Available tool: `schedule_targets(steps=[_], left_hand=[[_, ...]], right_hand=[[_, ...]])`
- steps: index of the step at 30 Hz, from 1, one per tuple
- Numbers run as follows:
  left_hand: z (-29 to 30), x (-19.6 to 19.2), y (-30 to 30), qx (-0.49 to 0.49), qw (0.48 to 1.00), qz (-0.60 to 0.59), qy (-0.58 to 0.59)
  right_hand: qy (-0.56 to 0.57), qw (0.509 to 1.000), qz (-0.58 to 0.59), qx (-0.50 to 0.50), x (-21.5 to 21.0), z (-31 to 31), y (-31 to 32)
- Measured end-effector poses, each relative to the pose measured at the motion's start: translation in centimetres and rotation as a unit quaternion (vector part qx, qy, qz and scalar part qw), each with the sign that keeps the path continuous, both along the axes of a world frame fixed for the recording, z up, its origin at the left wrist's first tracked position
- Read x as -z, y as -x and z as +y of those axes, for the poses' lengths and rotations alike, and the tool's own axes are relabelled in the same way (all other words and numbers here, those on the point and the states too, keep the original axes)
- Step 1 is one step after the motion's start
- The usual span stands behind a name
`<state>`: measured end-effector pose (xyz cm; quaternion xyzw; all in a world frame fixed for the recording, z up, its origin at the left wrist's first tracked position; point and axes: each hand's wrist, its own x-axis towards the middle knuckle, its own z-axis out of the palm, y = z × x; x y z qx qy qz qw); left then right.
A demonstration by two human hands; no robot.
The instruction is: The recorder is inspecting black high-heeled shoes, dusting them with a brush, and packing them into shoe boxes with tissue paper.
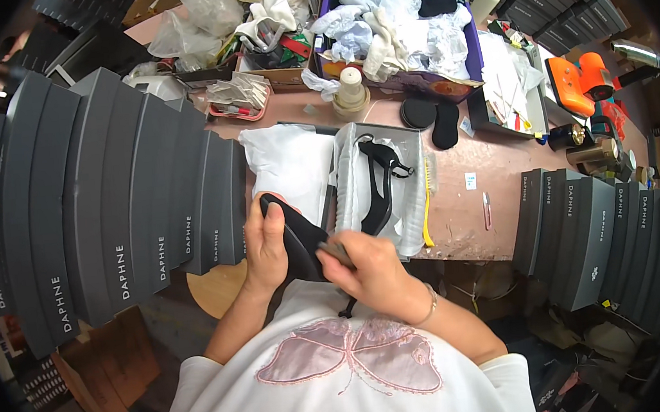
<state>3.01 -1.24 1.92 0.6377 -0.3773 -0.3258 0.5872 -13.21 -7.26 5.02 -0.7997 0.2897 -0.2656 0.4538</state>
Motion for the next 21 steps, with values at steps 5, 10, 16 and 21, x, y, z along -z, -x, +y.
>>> schedule_targets(steps=[5,10,16,21], left_hand=[[-0.3,0.0,0.6,0.007,0.999,-0.036,0.01],[-0.8,-0.3,0.3,0.024,1.0,-0.019,-0.006],[-0.8,-0.2,0.9,0.037,0.999,-0.025,0.012],[-0.4,0.3,1.1,0.049,0.999,-0.002,-0.004]], right_hand=[[-0.037,0.999,-0.029,0.01,-0.9,-2.3,-1.6],[-0.018,1.0,-0.009,-0.004,-1.1,-0.2,1.1],[0.014,0.999,-0.044,-0.021,-1.8,-2.3,-1.4],[0.03,0.999,-0.011,-0.011,-1.4,-0.1,0.8]])
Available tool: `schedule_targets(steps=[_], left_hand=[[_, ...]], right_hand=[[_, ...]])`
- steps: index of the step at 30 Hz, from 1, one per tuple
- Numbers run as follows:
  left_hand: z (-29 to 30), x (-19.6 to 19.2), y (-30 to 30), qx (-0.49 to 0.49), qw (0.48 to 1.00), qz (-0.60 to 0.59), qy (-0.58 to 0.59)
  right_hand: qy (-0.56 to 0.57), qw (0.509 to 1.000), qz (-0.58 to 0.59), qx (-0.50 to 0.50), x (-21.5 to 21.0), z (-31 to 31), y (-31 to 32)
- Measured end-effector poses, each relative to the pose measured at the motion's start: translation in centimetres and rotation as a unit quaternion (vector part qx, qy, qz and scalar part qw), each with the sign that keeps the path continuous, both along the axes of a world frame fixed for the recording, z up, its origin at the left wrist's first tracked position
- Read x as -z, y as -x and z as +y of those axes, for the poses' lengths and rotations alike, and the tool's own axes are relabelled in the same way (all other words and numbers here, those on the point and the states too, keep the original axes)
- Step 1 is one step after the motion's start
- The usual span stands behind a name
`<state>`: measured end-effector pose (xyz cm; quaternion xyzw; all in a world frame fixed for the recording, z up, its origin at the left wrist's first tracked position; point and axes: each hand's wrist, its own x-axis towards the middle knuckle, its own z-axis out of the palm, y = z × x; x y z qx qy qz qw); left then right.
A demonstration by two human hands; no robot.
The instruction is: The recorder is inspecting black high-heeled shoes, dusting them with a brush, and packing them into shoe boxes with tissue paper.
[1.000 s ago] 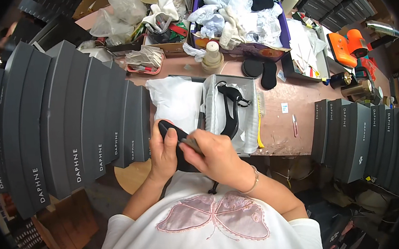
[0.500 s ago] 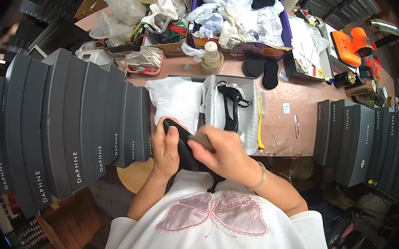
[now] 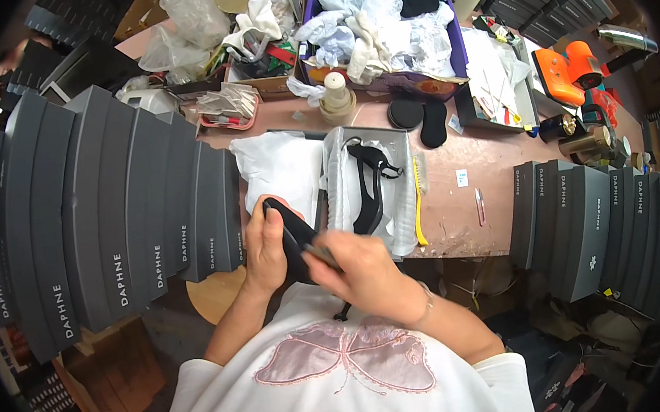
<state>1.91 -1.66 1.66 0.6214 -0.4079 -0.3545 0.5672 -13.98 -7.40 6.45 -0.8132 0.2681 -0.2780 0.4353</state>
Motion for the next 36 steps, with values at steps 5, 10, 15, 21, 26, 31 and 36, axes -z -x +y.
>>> schedule_targets(steps=[5,10,15,21,26,31,36], left_hand=[[0.2,0.2,0.1,-0.009,1.0,-0.005,0.024],[0.2,-0.1,-0.2,0.01,0.998,0.05,-0.023],[0.2,0.4,-0.3,0.005,0.999,0.049,-0.001],[-0.4,0.0,0.1,0.014,1.0,0.009,-0.004],[0.3,1.5,-1.0,-0.003,0.996,0.091,-0.004],[1.7,2.7,-2.6,-0.049,0.998,0.036,-0.005],[2.8,2.7,-4.3,-0.099,0.995,0.013,-0.015]], right_hand=[[0.004,0.999,-0.025,-0.037,0.0,-0.5,-0.8],[0.025,0.999,-0.033,-0.021,0.1,0.1,-0.3],[-0.007,1.0,-0.022,-0.019,0.9,0.0,-0.4],[0.06,0.996,-0.07,0.0,1.6,-3.4,-3.3],[-0.231,0.964,-0.093,0.097,4.0,-7.3,-2.4],[-0.424,0.904,0.007,0.057,12.8,-8.7,-3.1],[-0.321,0.943,0.075,0.052,17.6,-13.3,-11.6]])
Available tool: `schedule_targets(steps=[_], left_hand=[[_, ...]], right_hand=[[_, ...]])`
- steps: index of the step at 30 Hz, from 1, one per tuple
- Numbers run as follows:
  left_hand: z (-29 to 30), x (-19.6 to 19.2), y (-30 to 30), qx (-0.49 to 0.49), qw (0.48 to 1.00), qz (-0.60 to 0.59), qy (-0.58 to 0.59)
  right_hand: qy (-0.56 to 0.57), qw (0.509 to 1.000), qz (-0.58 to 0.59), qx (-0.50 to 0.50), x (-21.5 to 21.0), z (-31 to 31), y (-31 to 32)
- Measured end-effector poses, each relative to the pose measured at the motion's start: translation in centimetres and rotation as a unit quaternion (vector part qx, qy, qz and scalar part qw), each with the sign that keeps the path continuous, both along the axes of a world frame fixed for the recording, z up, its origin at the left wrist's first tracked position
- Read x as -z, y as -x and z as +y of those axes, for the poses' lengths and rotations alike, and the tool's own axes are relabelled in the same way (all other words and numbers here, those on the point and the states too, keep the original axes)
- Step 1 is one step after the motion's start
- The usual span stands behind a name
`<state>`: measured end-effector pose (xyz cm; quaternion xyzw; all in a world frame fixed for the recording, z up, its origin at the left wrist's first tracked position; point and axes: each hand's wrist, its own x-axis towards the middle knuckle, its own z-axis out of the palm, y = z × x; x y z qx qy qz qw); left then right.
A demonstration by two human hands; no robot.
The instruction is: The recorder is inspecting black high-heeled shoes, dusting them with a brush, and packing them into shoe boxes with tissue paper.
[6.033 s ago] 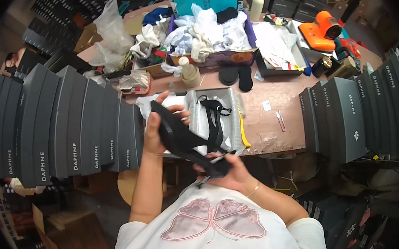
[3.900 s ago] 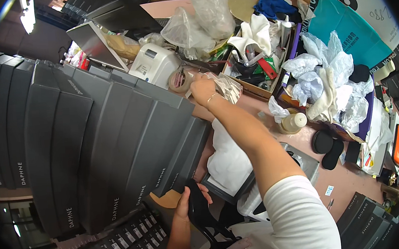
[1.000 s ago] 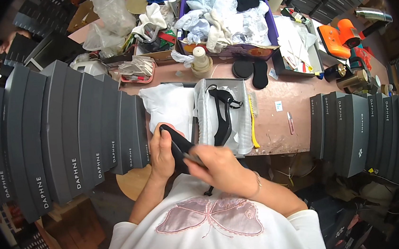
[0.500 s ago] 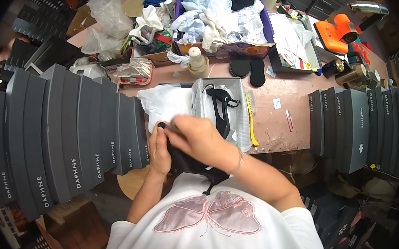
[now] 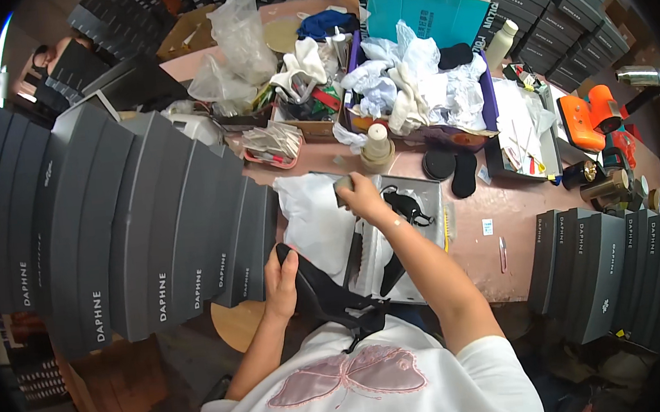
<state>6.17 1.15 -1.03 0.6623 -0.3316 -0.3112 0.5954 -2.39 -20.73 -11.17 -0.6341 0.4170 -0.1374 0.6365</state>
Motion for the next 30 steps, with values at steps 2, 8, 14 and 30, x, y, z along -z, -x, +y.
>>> schedule_targets(steps=[2,8,14,30], left_hand=[[-0.2,0.0,-0.2,-0.001,1.0,-0.026,-0.007],[0.0,0.3,-1.2,0.005,0.997,0.077,-0.026],[-3.3,3.7,0.3,0.114,0.99,0.081,-0.007],[-4.2,2.7,14.6,0.116,0.985,0.123,-0.035]], right_hand=[[0.037,0.997,0.004,0.062,2.0,-2.2,-2.9],[0.117,0.982,-0.087,0.121,1.1,-1.0,1.8],[0.245,0.914,0.148,0.287,4.5,2.1,24.5],[0.275,0.937,0.08,0.201,-2.9,6.2,34.4]])
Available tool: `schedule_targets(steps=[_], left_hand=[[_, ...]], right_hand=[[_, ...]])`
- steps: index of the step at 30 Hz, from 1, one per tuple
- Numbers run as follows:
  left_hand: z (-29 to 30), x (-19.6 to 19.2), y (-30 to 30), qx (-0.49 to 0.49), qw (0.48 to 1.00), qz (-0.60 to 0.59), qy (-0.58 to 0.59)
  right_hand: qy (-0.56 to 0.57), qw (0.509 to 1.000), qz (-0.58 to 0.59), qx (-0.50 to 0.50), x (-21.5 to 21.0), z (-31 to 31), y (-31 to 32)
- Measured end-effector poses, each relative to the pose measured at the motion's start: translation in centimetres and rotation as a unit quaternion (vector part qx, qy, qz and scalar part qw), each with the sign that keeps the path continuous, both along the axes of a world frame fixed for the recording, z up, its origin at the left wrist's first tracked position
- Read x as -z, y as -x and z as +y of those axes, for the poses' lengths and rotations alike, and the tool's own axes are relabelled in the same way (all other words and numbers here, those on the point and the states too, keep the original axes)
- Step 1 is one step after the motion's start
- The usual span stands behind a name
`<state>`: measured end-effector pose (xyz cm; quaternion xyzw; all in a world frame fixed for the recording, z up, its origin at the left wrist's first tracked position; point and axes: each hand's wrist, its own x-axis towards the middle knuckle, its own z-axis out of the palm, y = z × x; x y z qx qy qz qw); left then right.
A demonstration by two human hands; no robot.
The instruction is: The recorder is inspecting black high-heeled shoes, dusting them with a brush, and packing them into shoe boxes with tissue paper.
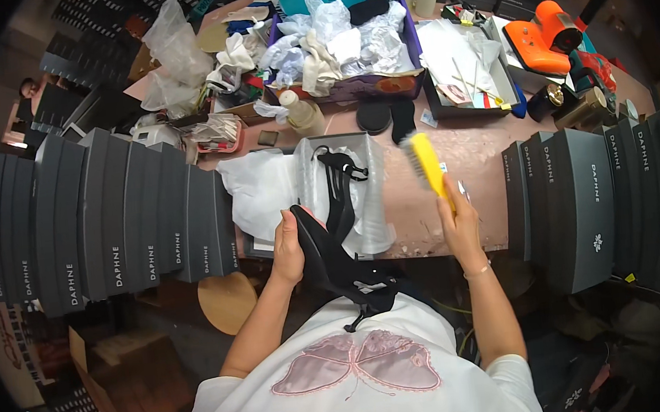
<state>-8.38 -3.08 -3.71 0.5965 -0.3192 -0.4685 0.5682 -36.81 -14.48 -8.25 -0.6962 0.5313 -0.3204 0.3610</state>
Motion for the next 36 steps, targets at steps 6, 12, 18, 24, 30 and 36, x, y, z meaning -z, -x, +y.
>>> schedule_targets(steps=[6,12,18,24,30,36], left_hand=[[-1.4,-1.0,5.7,0.091,0.991,0.094,0.034],[-1.6,-1.8,6.9,0.083,0.978,0.193,0.014],[-2.2,-2.9,6.5,0.094,0.992,0.079,0.023],[-1.6,-2.7,6.0,0.116,0.984,0.119,0.063],[-1.9,-2.9,4.8,0.093,0.986,0.108,0.082],[-2.6,-4.8,2.6,-0.041,0.988,0.062,0.136]], right_hand=[[0.249,0.901,0.184,-0.303,-7.1,-1.3,1.9],[0.253,0.916,0.077,-0.301,-11.1,2.0,2.1],[0.221,0.934,0.053,-0.277,-9.9,0.3,2.1],[0.162,0.96,0.019,-0.226,-8.8,2.2,1.0],[0.088,0.93,0.288,-0.209,-3.9,-1.7,2.2],[-0.056,0.976,0.203,-0.052,9.7,-4.1,6.6]])
